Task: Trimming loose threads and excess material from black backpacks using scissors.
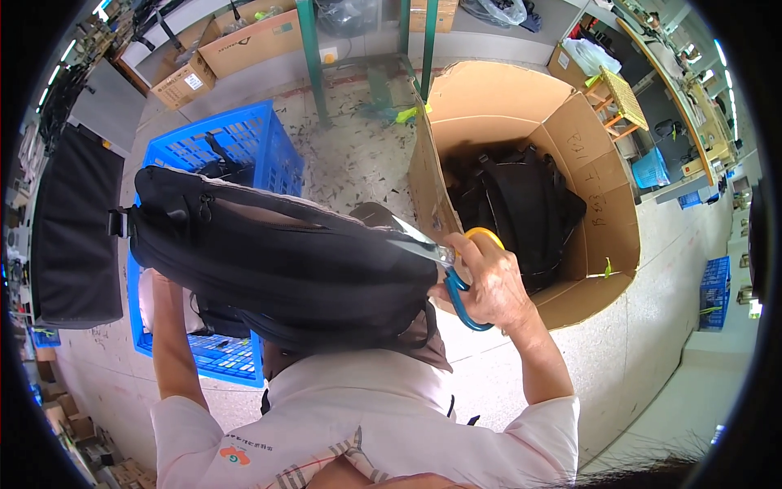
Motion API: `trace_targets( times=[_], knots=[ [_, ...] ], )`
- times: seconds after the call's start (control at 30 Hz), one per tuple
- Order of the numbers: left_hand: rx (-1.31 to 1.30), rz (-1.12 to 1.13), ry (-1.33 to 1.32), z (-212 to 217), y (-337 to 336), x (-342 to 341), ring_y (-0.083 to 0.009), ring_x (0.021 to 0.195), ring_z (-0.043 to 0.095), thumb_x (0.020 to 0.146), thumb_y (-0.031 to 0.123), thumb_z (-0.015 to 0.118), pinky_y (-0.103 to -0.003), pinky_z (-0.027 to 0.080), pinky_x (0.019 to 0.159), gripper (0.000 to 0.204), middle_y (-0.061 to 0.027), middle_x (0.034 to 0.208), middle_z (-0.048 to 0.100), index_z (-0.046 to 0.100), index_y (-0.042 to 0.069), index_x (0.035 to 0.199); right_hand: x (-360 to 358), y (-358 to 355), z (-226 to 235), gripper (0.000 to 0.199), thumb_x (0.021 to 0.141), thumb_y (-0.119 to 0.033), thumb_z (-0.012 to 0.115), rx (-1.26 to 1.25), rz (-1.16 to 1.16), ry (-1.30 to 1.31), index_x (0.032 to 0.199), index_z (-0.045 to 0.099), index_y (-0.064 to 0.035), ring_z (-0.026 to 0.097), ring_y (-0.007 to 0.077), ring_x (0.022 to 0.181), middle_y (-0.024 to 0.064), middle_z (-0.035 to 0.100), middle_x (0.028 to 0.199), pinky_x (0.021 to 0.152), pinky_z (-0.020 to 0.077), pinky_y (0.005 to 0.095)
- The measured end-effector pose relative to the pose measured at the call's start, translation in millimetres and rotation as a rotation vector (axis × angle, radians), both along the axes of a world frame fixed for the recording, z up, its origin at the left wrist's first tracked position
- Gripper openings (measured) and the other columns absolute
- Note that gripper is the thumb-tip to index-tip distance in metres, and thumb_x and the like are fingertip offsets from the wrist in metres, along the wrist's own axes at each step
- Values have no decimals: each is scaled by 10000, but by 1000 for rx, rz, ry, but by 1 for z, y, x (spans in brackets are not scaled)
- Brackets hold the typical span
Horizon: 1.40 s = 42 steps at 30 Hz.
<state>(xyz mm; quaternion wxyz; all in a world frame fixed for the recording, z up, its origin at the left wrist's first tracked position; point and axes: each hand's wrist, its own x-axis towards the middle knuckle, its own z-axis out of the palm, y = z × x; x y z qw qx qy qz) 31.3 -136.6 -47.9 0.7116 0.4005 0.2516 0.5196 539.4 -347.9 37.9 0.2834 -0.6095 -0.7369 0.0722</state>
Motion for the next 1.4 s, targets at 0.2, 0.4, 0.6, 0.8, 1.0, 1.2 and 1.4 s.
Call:
trace_targets(
  times=[0.2,0.4,0.6,0.8,1.0,1.2,1.4],
  knots=[
    [12,3,-10,-1,4,1,-219,1079,519,842,234,559,-356,409,956,420,-73,1205,529,476,73,1221,7,1,-3,463,597,-228,797,-26,59,30,926,566,2,551,255,542,116,519,600,493,449,311],
    [25,7,-35,-1,3,15,-218,1082,516,847,237,550,-356,407,957,419,-74,1209,524,472,74,1224,18,2,6,463,610,-207,785,-104,136,177,965,565,-7,544,229,543,107,521,639,502,448,310],
    [49,11,-54,-3,2,27,-217,1084,513,851,239,540,-356,405,958,418,-75,1213,520,467,75,1228,9,20,30,561,567,-224,802,-140,180,192,1031,547,-40,586,257,636,120,555,780,593,484,339],
    [68,16,-70,-2,11,30,-216,1087,510,856,242,531,-355,404,958,417,-75,1216,516,462,75,1232,6,35,35,581,572,-314,790,20,295,-26,1015,538,-36,581,295,643,121,558,754,590,488,359],
    [85,30,-85,-6,4,36,-215,1090,507,861,245,522,-355,402,959,416,-76,1220,512,458,76,1235,4,33,26,531,560,-293,806,22,282,-52,943,555,-24,533,251,557,83,514,624,495,449,320],
    [108,47,-107,-5,8,36,-214,1092,504,865,247,512,-355,401,960,415,-77,1224,508,453,77,1239,0,32,26,518,574,-289,804,16,242,-34,934,558,-10,527,256,527,91,511,630,495,453,306],
    [121,38,-127,-9,3,38,-213,1095,501,870,250,503,-355,399,961,414,-78,1228,504,448,78,1243,-12,42,43,534,566,-271,810,35,233,-46,952,544,-17,535,254,554,93,515,656,520,467,316]
  ],
)
